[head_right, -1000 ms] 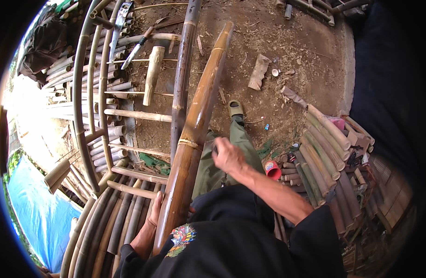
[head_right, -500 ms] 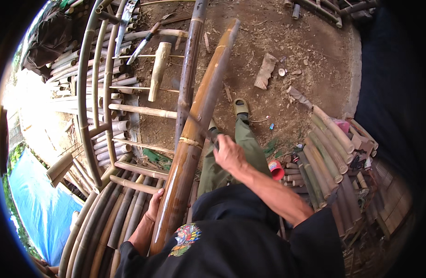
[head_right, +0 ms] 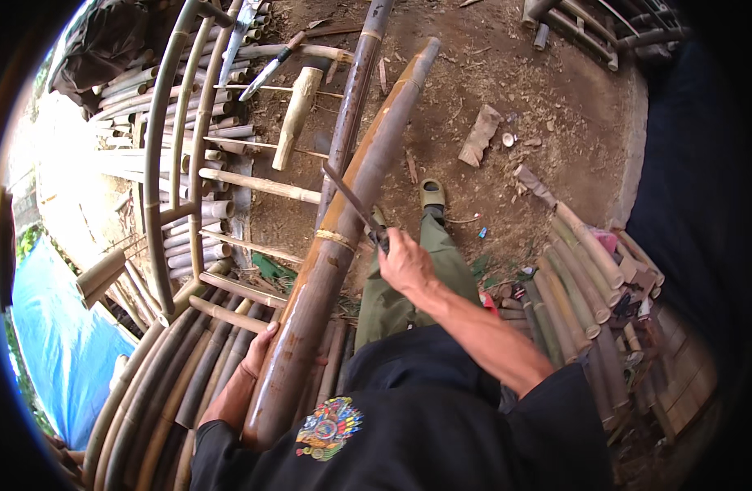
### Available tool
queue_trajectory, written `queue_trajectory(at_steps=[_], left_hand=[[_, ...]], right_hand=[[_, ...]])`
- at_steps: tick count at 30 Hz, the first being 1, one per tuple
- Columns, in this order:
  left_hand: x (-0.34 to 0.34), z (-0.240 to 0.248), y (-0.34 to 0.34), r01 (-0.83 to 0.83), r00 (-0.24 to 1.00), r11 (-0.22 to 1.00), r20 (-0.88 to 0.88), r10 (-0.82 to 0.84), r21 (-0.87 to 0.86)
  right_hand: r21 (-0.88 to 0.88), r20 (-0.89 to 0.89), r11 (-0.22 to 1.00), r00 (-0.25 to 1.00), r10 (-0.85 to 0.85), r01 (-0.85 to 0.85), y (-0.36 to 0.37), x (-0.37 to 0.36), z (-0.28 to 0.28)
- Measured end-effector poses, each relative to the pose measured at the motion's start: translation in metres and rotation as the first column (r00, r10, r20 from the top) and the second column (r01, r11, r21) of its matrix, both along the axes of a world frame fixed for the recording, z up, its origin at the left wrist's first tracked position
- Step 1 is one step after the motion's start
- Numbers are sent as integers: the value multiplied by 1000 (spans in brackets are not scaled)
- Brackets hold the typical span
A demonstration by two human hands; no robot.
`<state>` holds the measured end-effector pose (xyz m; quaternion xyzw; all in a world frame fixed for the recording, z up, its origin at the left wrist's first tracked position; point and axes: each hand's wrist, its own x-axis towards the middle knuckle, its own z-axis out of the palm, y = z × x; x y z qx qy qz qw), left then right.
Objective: The person uses a knife to score and split long bamboo poles in a workshop. They repeatedly position the bamboo, score it with the knife, and then strike it with a wooden mallet to split it into halves. The split pieces are set aside, and the process is repeated on additional bamboo poles.
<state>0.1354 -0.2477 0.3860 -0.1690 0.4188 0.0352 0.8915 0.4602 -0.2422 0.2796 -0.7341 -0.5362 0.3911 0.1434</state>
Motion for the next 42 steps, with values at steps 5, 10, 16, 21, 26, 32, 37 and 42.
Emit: queue_trajectory(at_steps=[5,10,16,21,26,32,37,42], left_hand=[[6,-6,-7,-87,995,996,55,87,-6],[2,-2,-5,-63,992,990,116,48,129],[-6,-1,-3,25,998,994,50,-31,106],[5,8,9,-31,998,999,47,32,-17],[-8,-6,3,-28,993,998,119,22,52],[-12,2,-1,50,998,995,-38,-47,91],[-1,6,7,14,1000,996,13,-15,89],[3,4,11,-20,999,999,32,20,28]], right_hand=[[446,2,830,928,374,-335,-10,-9,21],[235,-110,899,909,402,-369,-4,-5,29],[221,-17,965,988,151,-143,1,-16,11],[231,11,964,991,136,-135,-1,-12,-4],[413,-4,801,879,478,-434,0,-25,30],[362,-133,877,914,383,-315,3,-17,6],[5,-6,1000,1000,-17,17,22,-10,-13],[401,-6,865,944,330,-300,8,-13,6]])
